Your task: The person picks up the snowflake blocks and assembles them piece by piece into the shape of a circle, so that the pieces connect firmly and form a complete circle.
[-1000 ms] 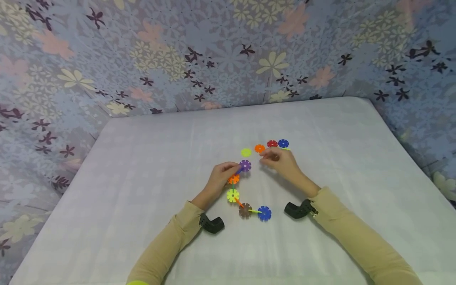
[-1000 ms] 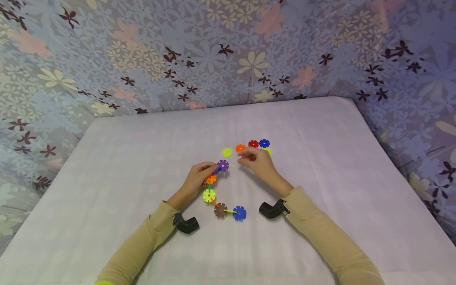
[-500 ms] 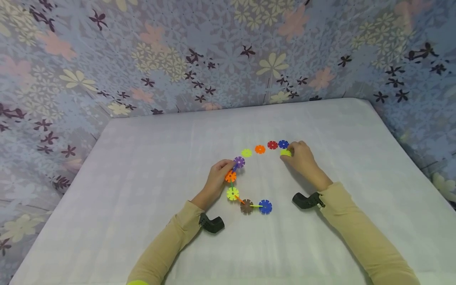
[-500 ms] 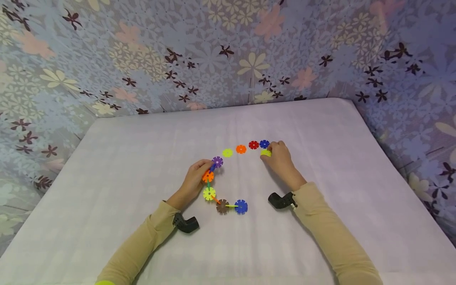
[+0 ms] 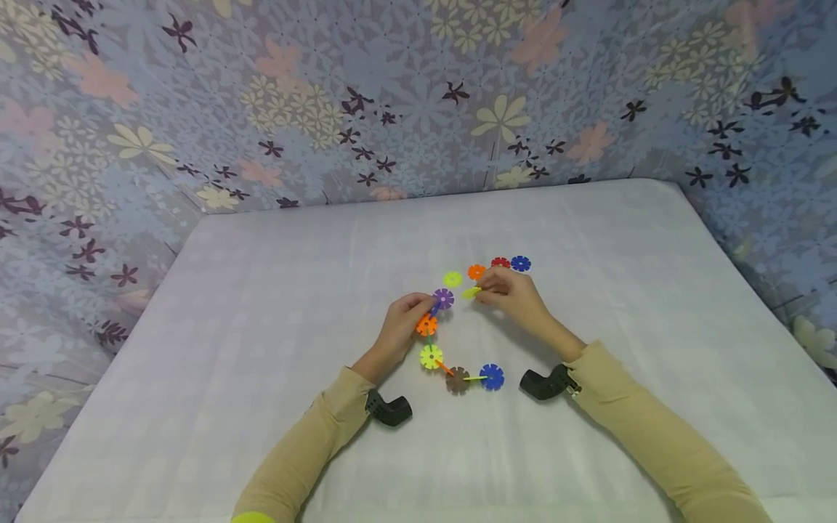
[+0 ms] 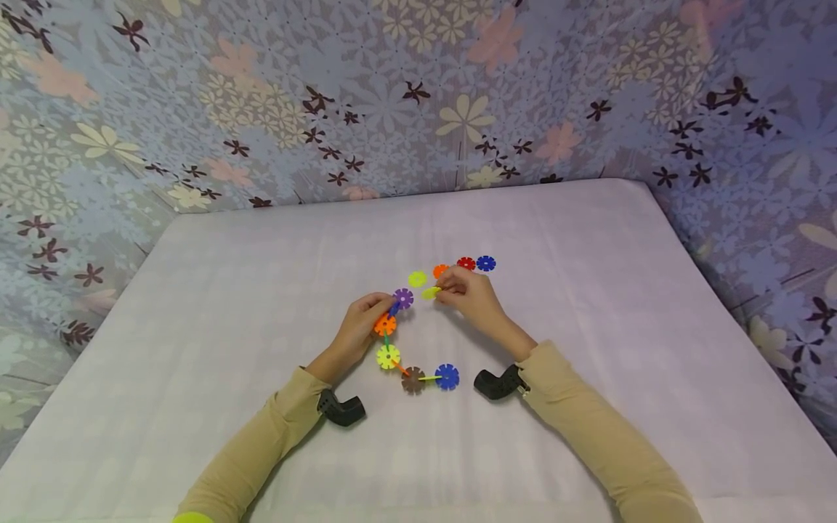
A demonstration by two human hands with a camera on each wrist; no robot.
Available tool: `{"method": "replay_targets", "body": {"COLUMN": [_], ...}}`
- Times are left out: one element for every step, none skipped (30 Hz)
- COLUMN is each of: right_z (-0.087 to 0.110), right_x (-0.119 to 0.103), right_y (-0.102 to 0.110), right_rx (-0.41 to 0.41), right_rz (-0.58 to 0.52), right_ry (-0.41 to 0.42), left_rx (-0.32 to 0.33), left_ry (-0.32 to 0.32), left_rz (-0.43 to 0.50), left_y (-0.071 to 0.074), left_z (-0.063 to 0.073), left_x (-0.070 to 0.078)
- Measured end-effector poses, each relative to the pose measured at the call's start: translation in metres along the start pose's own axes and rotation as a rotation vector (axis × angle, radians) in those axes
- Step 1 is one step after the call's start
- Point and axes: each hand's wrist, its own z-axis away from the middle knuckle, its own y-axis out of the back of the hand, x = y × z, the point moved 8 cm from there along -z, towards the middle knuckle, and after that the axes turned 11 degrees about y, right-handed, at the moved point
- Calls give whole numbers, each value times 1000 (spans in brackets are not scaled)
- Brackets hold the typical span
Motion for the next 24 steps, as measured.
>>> {"method": "replay_targets", "body": {"right_z": [0,0,0,0,1,1,1,2,2,2,2,3,3,3,3,3,3,3,3,3,3,3,3,3], "right_x": [-5,-5,-8,-11,-13,-13,-12,-11,-13,-13,-13,-12,-12,-12,-12,-13,-13,-14,-14,-14,-15,-15,-14,-14], "right_y": [-3,-6,-8,-9,-9,-10,-11,-11,-11,-11,-12,-12,-12,-12,-13,-13,-13,-14,-14,-14,-14,-14,-14,-14], "right_rx": [3,3,6,9,9,7,5,4,5,7,7,7,7,6,5,4,2,3,5,7,10,8,8,5], "right_rz": [-27,-53,-75,-91,-106,-117,-128,-139,-150,-161,-173,-181,-188,-198,-205,-207,-210,-213,-219,-225,-232,-233,-234,-237], "right_ry": [5,10,11,10,7,7,3,-1,-5,-8,-11,-13,-16,-15,-13,-11,-5,0,5,9,11,13,12,11], "left_rx": [-3,-7,-12,-19,-24,-27,-30,-32,-32,-33,-34,-34,-34,-34,-32,-32,-33,-34,-35,-36,-37,-41,-43,-44], "left_ry": [0,-2,-7,-12,-14,-17,-19,-25,-28,-25,-22,-18,-13,-9,-4,1,2,5,4,6,6,3,4,5], "left_rz": [-19,-36,-53,-67,-73,-82,-85,-89,-94,-98,-98,-99,-99,-97,-96,-95,-97,-98,-100,-100,-102,-103,-101,-98], "left_y": [0,0,-1,-1,-1,-1,-1,-1,-1,-1,-2,-1,-1,-1,-1,-1,-1,-1,-1,-1,-1,-1,-1,-1], "left_z": [0,1,1,2,2,3,3,3,3,4,4,3,3,3,2,2,2,2,1,1,1,1,1,1], "left_x": [0,0,1,1,1,2,2,3,3,3,3,3,3,2,2,1,1,1,1,1,0,1,1,0]}}
